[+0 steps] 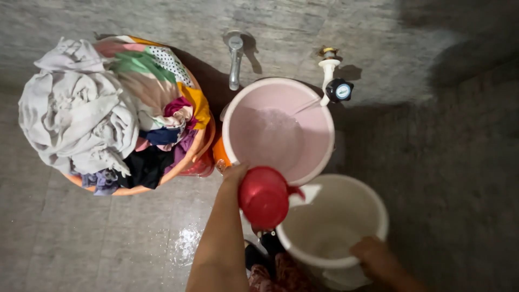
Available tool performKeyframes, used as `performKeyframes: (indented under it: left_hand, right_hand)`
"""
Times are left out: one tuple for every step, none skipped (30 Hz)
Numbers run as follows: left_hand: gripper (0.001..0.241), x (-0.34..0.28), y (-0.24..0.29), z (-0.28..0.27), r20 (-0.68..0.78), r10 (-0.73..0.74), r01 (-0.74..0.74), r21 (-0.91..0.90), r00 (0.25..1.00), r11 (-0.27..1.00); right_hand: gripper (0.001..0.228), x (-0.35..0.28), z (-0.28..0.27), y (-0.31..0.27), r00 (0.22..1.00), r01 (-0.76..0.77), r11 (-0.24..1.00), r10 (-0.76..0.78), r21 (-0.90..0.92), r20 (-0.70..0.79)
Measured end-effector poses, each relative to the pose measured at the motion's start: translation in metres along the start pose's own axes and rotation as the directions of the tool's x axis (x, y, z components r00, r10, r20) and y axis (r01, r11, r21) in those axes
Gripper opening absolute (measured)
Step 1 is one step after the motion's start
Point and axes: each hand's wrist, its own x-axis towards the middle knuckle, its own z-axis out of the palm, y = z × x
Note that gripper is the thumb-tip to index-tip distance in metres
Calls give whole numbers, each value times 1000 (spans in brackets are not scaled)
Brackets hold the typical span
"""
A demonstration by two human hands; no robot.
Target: Washing a red plastic mug and a white bucket in a bathroom.
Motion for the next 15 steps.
performKeyframes:
  left_hand:
    - [77, 0, -6, 8, -18, -12, 10, -127, 1000, 992]
    - [77, -6, -10, 18, -15, -13, 11, -126, 1000, 992]
    - [63, -12, -14, 27, 66, -89, 108, -412, 994, 905]
    - [51, -15, -13, 35, 165, -130, 207, -651, 978, 730]
    - [51, -29, -12, 44, 167, -124, 204, -651, 978, 731]
    - [48, -45, -16, 51, 184, -154, 240, -735, 971, 634]
    - [45, -61, -19, 59, 204, -182, 271, -806, 962, 526]
    - [45, -94, -14, 54, 209, -180, 273, -807, 961, 524]
    - [48, -126, -8, 49, 179, -224, 268, -839, 958, 473]
    - [52, -160, -5, 42, 149, -275, 258, -871, 950, 418]
    - [52, -182, -6, 31, 151, -276, 259, -873, 949, 412]
    - [47, -204, -9, 19, 164, -287, 268, -887, 944, 376]
    - [43, -226, -11, 8, 177, -296, 276, -899, 939, 340]
    - [43, -223, -35, 11, 177, -294, 274, -903, 939, 332]
    - [37, -220, -59, 13, 148, -330, 268, -896, 932, 355]
  right_hand:
    - [15, -9, -16, -9, 997, -81, 997, 81, -3, -4]
    - [15, -19, -22, -9, 997, -84, 996, 84, -3, -2]
    - [25, -29, -28, -10, 988, -142, 990, 141, -14, -59]
    - [36, -36, -35, -9, 973, -202, 979, 197, -25, -121]
    - [36, -33, -55, -19, 972, -205, 978, 200, -28, -126]
    - [33, -31, -74, -31, 924, -364, 926, 373, 102, -83]
    - [31, -29, -93, -44, 848, -512, 830, 529, 222, -20]
    - [31, -31, -94, -36, 847, -515, 829, 531, 218, -21]
    - [29, -32, -96, -29, 742, -630, 667, 669, 398, 53]
    - [27, -33, -97, -21, 624, -701, 459, 766, 546, 157]
    - [27, -28, -104, -21, 624, -703, 462, 765, 540, 158]
    - [27, -24, -111, -20, 643, -697, 542, 763, 470, 73]
    - [28, -20, -117, -20, 662, -687, 613, 749, 391, -11]
    - [28, -11, -128, -31, 666, -685, 619, 746, 385, -14]
    - [26, -2, -138, -42, 713, -671, 714, 696, 203, -92]
